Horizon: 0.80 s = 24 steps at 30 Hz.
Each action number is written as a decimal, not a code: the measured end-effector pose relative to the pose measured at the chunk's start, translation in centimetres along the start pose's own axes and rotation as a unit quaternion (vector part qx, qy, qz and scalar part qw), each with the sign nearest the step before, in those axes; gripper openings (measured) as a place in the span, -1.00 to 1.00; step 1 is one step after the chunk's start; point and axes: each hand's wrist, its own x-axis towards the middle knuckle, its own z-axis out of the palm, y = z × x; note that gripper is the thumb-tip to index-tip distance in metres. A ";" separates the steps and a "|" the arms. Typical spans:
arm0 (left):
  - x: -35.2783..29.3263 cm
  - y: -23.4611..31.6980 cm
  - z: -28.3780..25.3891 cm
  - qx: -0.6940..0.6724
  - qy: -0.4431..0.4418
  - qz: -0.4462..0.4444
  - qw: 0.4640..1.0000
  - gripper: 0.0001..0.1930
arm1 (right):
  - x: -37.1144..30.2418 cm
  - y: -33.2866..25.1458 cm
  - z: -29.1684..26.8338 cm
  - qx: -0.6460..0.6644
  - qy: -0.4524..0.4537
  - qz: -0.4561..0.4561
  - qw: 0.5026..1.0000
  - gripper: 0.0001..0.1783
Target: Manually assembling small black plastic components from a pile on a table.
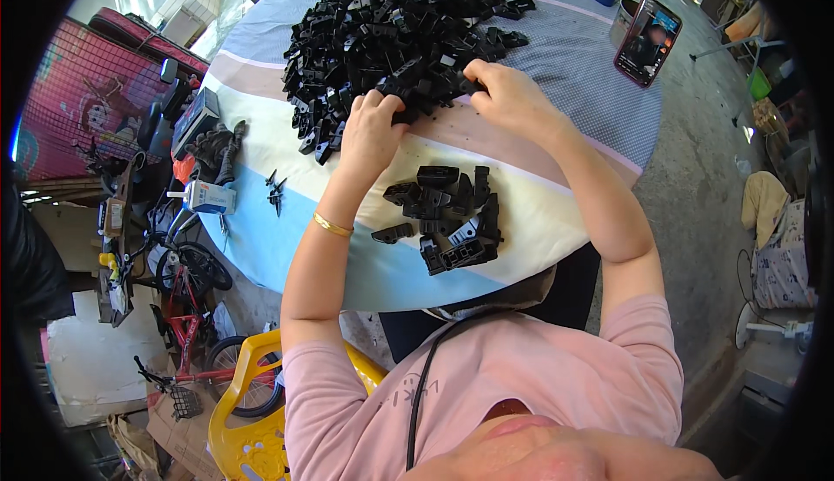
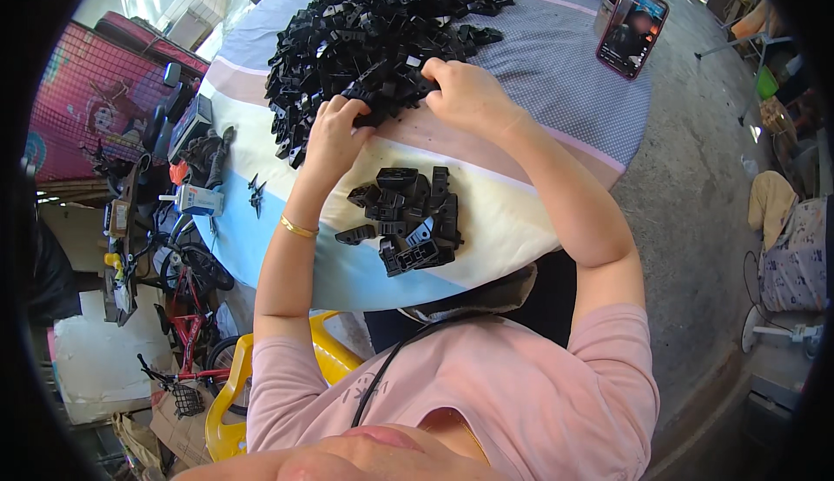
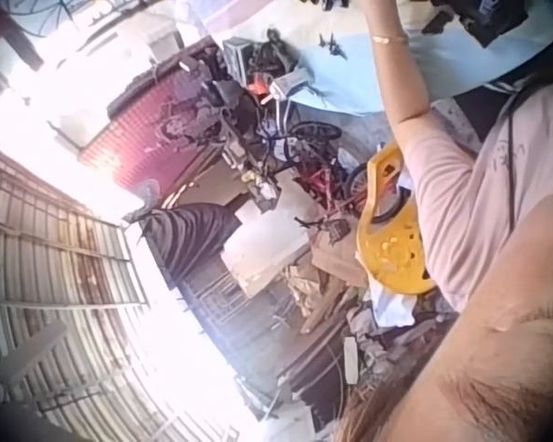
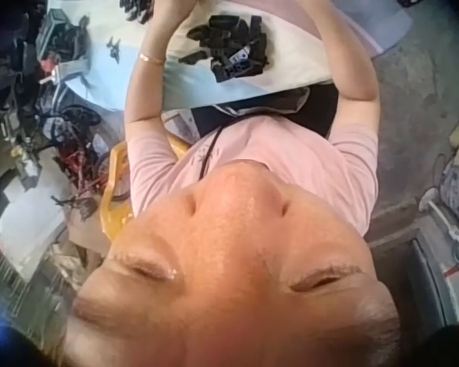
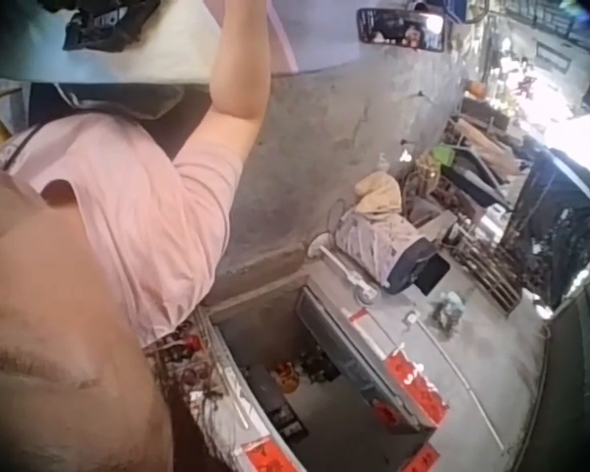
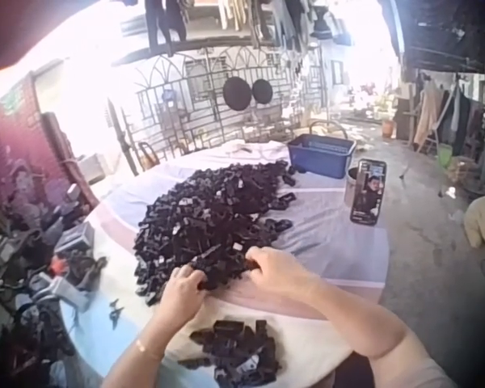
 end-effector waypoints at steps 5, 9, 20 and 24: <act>0.0 1.4 -0.8 -0.180 -0.021 -0.101 0.978 -0.73 | -0.2 -1.3 0.7 0.187 -0.026 -0.057 0.980 -0.67; 0.3 1.8 -0.9 -0.661 -0.029 -0.186 0.726 -0.75 | -0.6 -2.9 0.7 0.414 -0.092 0.000 0.905 -0.61; 0.2 2.7 -0.7 -0.631 -0.003 -0.176 0.755 -0.68 | -0.3 -2.2 1.5 0.460 -0.071 0.028 0.884 -0.63; 0.2 1.9 -0.6 -0.630 -0.009 -0.186 0.754 -0.68 | -0.4 -2.6 1.8 0.420 -0.085 0.012 0.903 -0.67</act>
